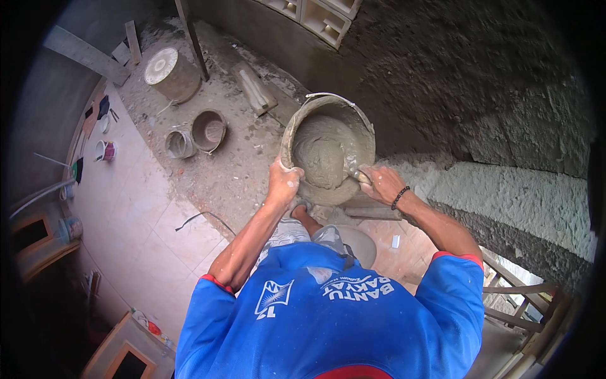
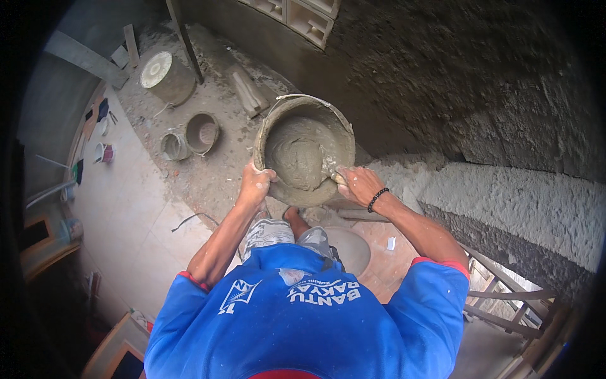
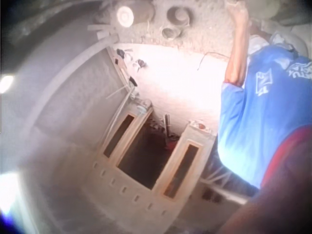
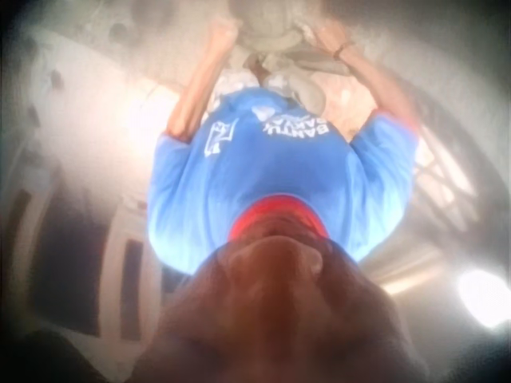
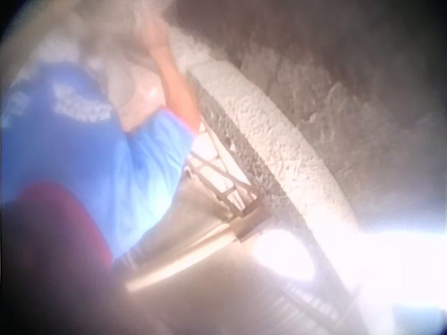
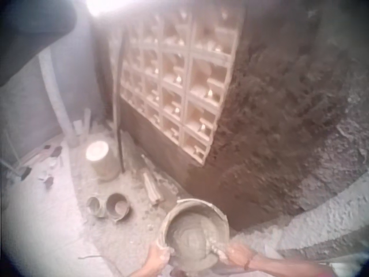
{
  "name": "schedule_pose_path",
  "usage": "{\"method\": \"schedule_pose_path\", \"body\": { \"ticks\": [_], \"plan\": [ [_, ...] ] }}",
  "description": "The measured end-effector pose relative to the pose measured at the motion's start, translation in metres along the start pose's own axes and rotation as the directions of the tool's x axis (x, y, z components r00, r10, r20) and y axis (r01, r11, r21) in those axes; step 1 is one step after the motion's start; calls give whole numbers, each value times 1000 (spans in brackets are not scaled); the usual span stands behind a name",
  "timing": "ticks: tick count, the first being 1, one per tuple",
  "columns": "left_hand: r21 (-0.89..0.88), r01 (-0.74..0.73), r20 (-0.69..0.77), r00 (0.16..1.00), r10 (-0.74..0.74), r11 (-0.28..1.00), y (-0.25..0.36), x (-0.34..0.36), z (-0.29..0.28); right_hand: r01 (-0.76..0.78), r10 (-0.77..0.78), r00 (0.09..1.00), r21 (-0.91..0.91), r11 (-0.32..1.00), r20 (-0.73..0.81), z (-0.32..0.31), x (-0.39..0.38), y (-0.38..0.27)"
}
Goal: The person scoops wet cement from a bucket using a trowel and applies it to a wall surface. They repeatedly smooth the applied cement with the trowel to create a flat finish.
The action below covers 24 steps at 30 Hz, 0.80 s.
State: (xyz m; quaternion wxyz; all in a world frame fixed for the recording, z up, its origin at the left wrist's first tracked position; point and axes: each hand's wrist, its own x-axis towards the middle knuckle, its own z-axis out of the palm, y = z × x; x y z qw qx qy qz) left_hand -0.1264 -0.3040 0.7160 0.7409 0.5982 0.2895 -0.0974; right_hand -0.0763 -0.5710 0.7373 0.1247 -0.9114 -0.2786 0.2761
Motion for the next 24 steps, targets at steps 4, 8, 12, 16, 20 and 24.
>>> {"method": "schedule_pose_path", "body": {
  "ticks": [4, 8, 12, 16, 20, 24],
  "plan": [
    [-46, 23, -12, 1000, -24, 999, -2, -2, -7, 75, -66, 983, 46, 996, -171, 32, -17, 20],
    [-20, -21, -42, 999, 20, 1000, -9, -2, -17, 120, -108, 959, 33, 992, -261, 27, -13, 15],
    [9, -2, -120, 993, 3, 1000, -34, 5, -39, 146, -129, 978, 93, 985, -164, -12, 5, -7],
    [-71, 19, -201, 979, -33, 997, -44, -5, -49, 212, -198, 977, 251, 945, -79, -68, 14, -32],
    [-67, -42, -347, 938, 16, 997, -73, -9, -70, 216, -248, 967, 326, 920, 60, -108, 41, -28],
    [-50, -31, -435, 900, 6, 998, -86, -15, -78, -173, 69, 977, 569, 804, 200, -110, 83, 41]
  ]
}}
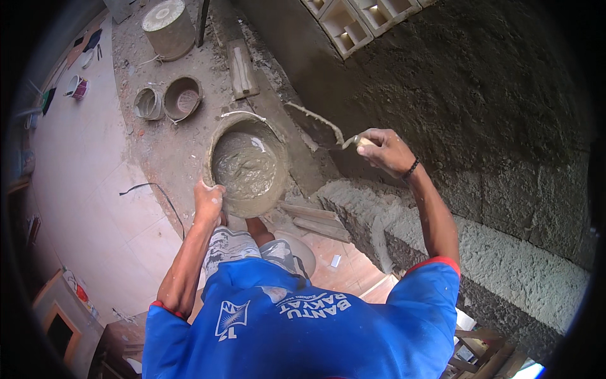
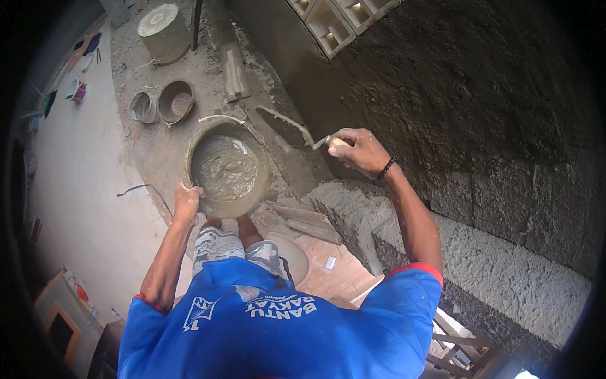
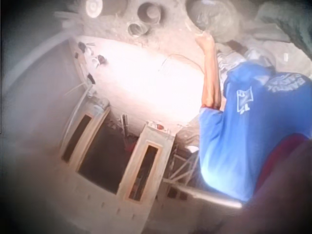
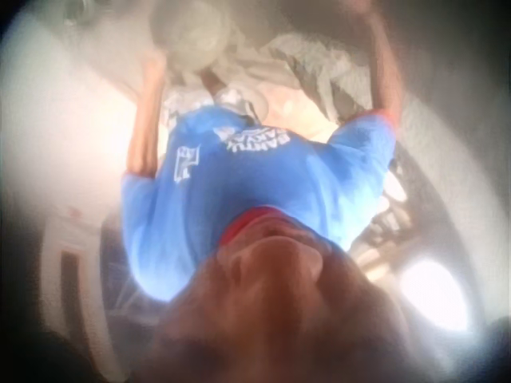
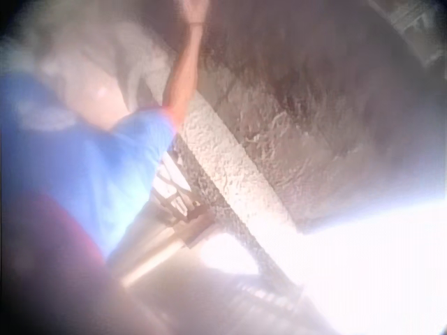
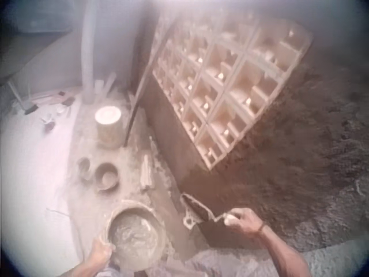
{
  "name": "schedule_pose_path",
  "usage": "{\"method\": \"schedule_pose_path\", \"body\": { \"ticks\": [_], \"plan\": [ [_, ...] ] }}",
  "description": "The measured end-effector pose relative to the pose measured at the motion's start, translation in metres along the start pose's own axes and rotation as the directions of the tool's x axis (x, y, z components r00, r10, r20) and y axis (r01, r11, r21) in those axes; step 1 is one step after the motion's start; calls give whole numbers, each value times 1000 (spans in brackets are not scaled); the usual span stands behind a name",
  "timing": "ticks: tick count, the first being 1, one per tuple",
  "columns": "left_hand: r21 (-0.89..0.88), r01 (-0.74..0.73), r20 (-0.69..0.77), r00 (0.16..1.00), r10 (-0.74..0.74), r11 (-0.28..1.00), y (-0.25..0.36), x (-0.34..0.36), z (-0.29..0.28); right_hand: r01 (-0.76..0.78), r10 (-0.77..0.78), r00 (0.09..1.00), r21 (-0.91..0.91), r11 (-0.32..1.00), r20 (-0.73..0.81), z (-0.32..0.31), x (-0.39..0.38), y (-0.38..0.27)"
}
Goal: The person scoops wet cement from a bucket using a trowel and applies it to a wall surface. They repeatedly smooth the applied cement with the trowel to create a flat finish.
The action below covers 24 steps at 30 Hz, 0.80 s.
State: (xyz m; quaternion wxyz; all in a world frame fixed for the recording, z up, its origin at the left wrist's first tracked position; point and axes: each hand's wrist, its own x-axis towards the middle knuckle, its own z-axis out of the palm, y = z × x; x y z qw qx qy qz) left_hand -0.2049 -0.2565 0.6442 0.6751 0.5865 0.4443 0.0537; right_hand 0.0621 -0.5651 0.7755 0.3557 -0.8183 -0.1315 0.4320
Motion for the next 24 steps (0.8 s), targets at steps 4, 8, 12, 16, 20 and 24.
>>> {"method": "schedule_pose_path", "body": {
  "ticks": [4, 8, 12, 16, 20, 24],
  "plan": [
    [46, 60, -30, 998, -58, 997, -9, -3, -10, -160, -386, 685, -644, 748, -618, -126, -6, 23],
    [23, 41, -63, 997, -39, 999, -6, -11, 0, -140, -413, 640, -627, 766, -648, -102, -56, -37],
    [5, 36, 19, 999, -36, 999, 1, -5, 23, 11, -185, 942, -523, 852, -281, -29, -57, -27],
    [113, 39, 124, 991, -53, 993, -3, 16, 48, 62, -243, 967, -846, 529, -80, 38, -27, -10],
    [29, 88, 216, 972, -92, 996, 35, 20, 73, 10, -255, 963, -939, 344, -83, 73, 8, -2],
    [97, -68, 320, 947, 33, 993, 40, 50, 88, 176, -204, 977, -764, 621, 60, 98, 37, 36]
  ]
}}
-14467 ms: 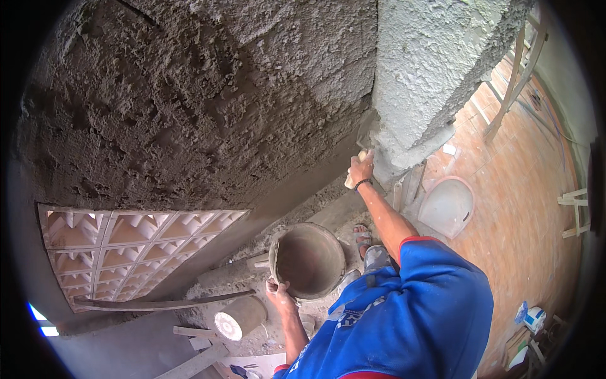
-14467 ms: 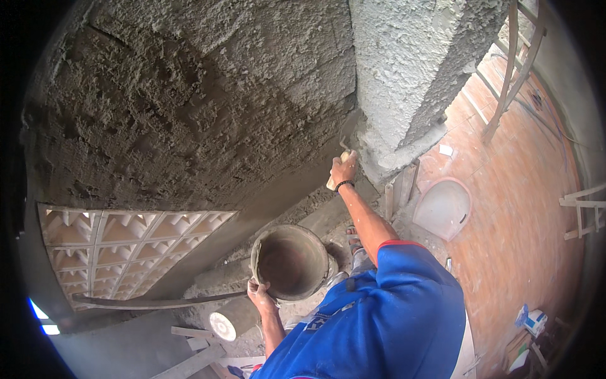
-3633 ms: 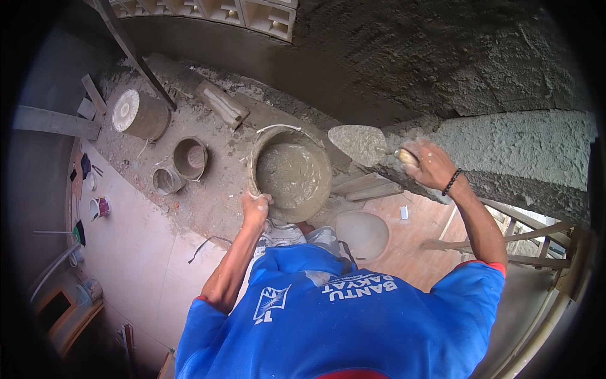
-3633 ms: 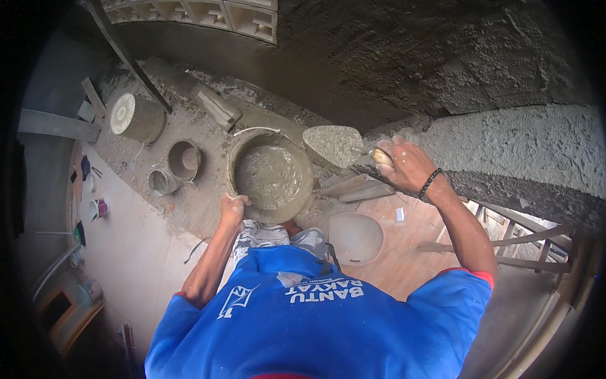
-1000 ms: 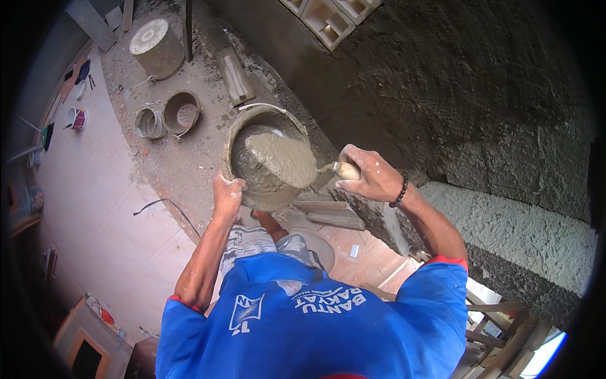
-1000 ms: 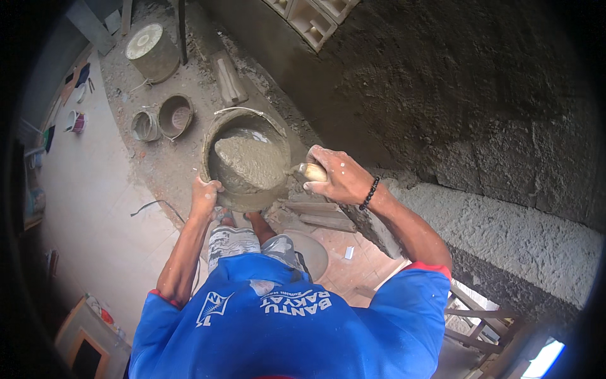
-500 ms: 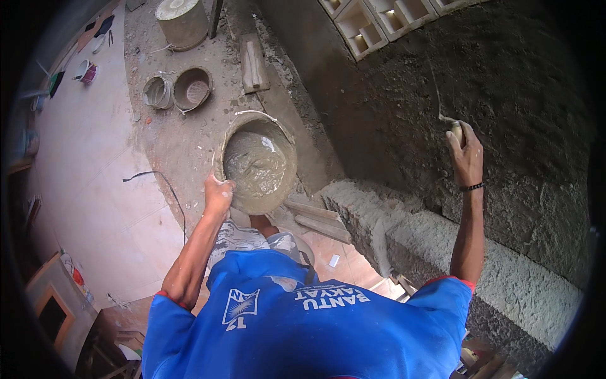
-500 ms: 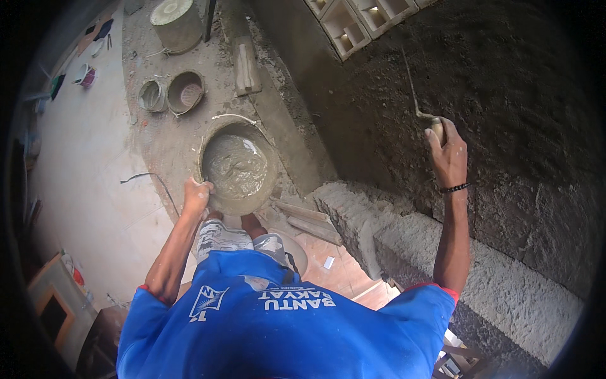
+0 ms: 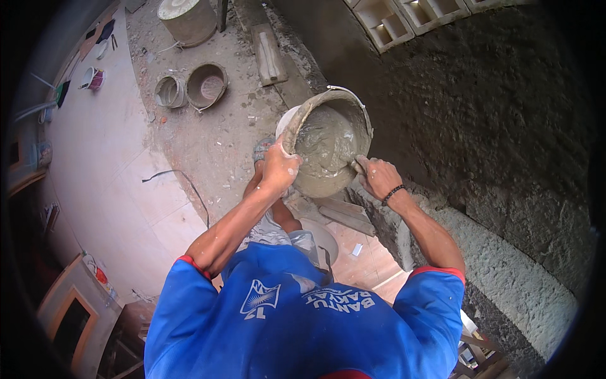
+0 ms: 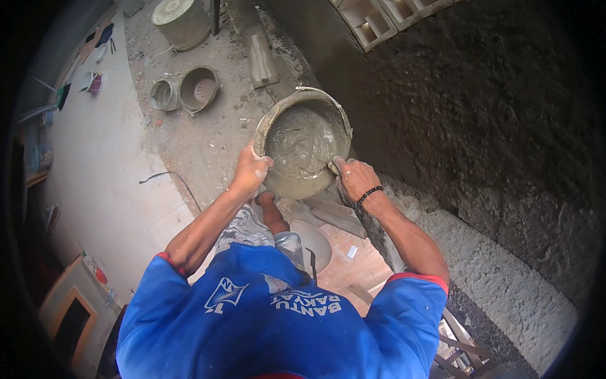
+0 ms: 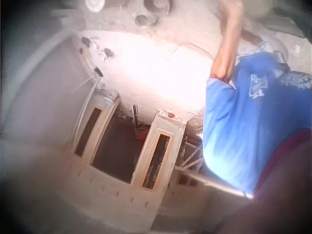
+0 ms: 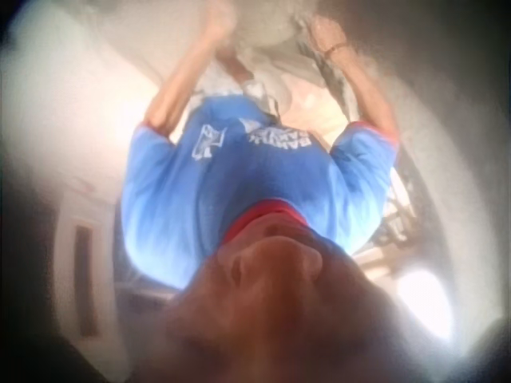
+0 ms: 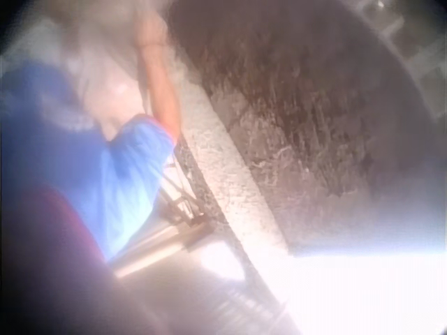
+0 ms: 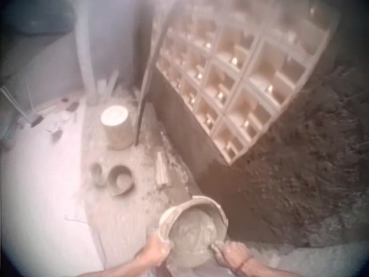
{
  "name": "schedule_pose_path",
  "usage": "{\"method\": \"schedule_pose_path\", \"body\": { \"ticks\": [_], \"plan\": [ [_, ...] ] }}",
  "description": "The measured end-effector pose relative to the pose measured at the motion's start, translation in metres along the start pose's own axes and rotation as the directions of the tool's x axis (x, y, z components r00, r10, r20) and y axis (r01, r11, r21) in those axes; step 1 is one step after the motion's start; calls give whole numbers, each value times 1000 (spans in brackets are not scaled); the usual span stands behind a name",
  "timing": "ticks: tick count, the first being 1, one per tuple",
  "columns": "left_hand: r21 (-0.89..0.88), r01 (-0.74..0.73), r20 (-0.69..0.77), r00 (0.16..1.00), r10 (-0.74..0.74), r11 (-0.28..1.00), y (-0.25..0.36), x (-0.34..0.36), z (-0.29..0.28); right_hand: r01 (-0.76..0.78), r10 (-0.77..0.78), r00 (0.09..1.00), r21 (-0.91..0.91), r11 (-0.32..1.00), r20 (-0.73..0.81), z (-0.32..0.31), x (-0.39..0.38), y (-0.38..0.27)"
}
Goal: The person scoops wet cement from a bucket using a trowel and applies it to a wall surface. They repeatedly smooth the applied cement with the trowel to create a flat finish.
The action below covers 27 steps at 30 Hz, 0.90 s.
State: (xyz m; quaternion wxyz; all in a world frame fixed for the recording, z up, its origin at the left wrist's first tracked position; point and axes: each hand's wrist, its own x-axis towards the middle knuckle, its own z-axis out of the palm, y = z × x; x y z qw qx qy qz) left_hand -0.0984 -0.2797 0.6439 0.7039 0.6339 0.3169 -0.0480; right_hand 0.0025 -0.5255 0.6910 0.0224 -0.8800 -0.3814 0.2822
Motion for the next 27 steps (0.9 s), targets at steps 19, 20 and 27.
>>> {"method": "schedule_pose_path", "body": {
  "ticks": [19, 20, 27],
  "plan": [
    [-57, 132, -15, 991, -133, 990, -4, 86, -54, -141, 211, 965, 377, 916, -154, 25, 48, 19],
    [-65, 152, -47, 987, -155, 986, -5, 86, -57, -130, 202, 967, 384, 914, -153, 11, 51, 19],
    [-23, 200, -203, 959, -200, 980, -80, 85, -104, 56, -28, 997, 453, 890, -68, -88, 73, 31]
  ]
}}
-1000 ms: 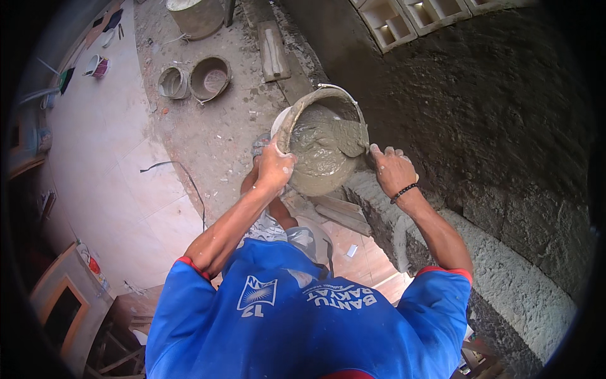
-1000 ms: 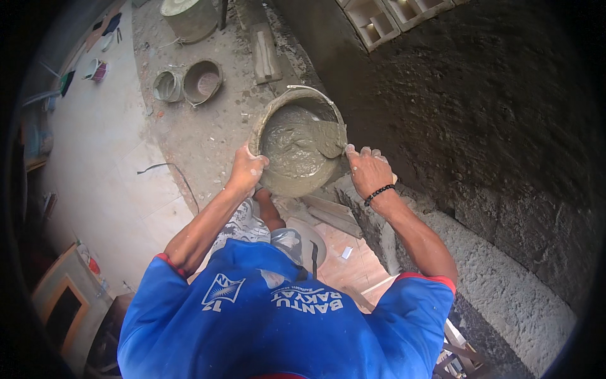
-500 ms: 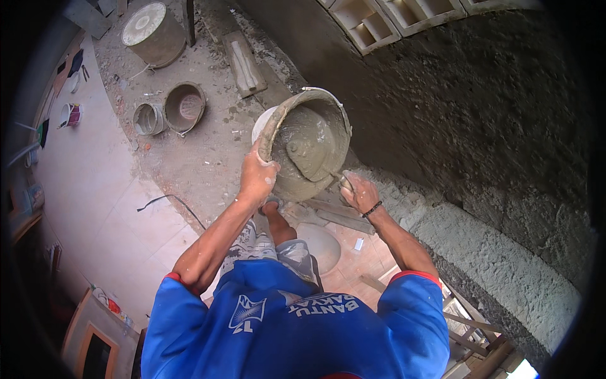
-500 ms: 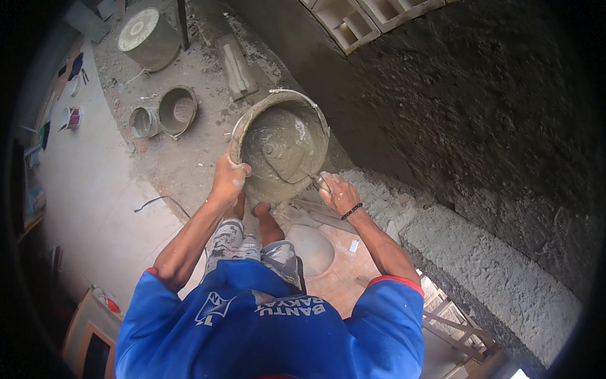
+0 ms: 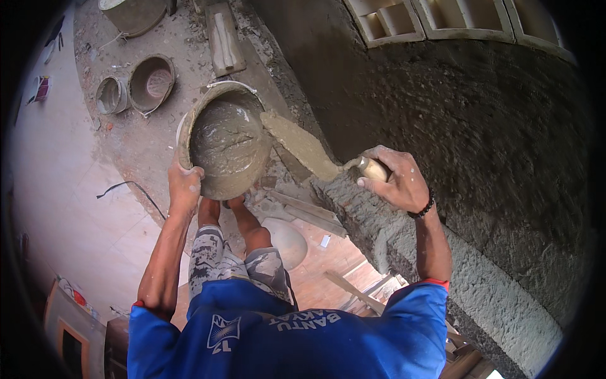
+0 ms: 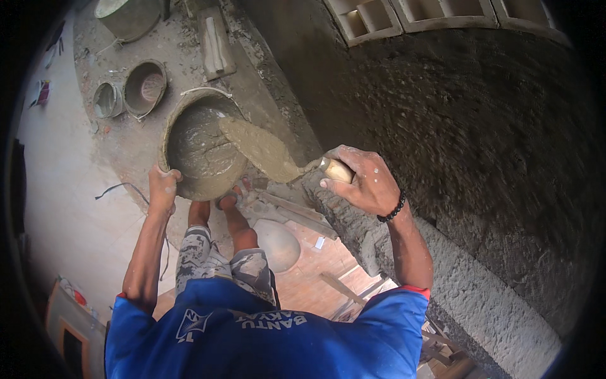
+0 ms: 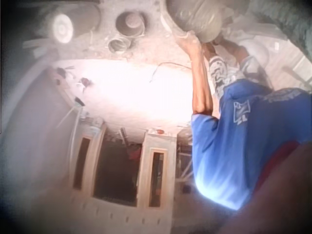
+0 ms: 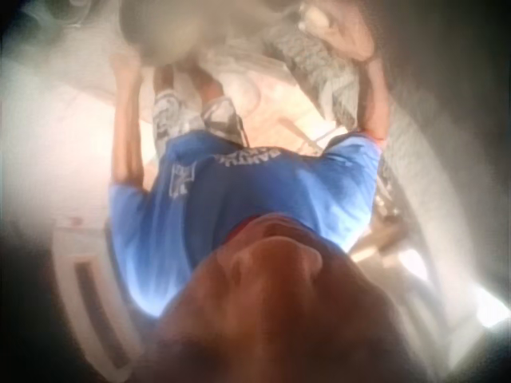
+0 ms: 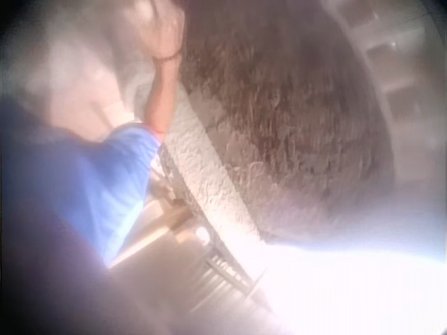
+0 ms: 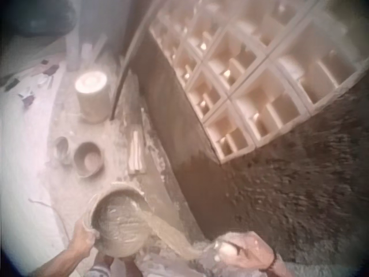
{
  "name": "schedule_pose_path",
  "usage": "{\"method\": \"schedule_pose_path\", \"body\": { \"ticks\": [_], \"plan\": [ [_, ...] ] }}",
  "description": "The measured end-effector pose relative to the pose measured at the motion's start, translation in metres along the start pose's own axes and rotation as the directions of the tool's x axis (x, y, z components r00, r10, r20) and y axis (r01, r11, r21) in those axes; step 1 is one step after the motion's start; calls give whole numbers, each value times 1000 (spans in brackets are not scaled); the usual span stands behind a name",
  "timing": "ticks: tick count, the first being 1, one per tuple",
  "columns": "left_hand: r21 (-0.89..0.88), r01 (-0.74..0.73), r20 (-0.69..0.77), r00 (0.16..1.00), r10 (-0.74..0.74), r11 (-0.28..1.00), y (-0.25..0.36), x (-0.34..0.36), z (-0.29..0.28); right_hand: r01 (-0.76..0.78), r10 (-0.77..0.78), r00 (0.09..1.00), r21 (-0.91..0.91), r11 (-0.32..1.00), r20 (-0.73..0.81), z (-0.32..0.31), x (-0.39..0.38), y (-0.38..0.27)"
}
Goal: The person scoops wet cement from a bucket using a trowel and applies it to a wall surface. They repeatedly smooth the applied cement with the trowel to create a flat finish.
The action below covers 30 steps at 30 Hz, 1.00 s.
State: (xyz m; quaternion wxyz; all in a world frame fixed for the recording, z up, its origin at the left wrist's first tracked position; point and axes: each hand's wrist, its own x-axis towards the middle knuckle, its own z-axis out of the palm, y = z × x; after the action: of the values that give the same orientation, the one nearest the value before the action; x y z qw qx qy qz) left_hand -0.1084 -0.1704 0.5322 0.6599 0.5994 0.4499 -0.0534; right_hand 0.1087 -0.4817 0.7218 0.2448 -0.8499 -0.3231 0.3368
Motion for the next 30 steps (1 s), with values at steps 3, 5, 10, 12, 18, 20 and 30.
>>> {"method": "schedule_pose_path", "body": {
  "ticks": [3, 5, 10, 12, 18, 20, 30],
  "plan": [
    [-23, -3, -58, 998, 1, 1000, -10, -5, -8, -101, 98, 994, 76, 992, 46, -11, 4, 36],
    [-29, 45, -40, 998, -46, 999, -20, -8, -12, -320, 326, 936, 66, 945, -131, -37, 1, 67],
    [-6, 107, -63, 992, -108, 994, -29, -25, -17, -521, 160, 635, -266, 811, -756, -110, -54, 58],
    [2, 67, -34, 997, -67, 998, -30, -34, -11, -516, 185, 624, -222, 828, -760, -95, -70, 36],
    [17, 15, 97, 995, -17, 1000, -12, -56, 16, -186, 142, 969, -216, 959, -202, 15, -78, 22],
    [10, -35, 122, 992, 33, 999, 2, -65, 29, -230, 226, 972, -442, 867, -63, 36, -73, 0],
    [-25, -122, 254, 959, 124, 992, 93, -97, 73, -173, 158, 985, -362, 916, -69, 94, -73, 8]
  ]
}}
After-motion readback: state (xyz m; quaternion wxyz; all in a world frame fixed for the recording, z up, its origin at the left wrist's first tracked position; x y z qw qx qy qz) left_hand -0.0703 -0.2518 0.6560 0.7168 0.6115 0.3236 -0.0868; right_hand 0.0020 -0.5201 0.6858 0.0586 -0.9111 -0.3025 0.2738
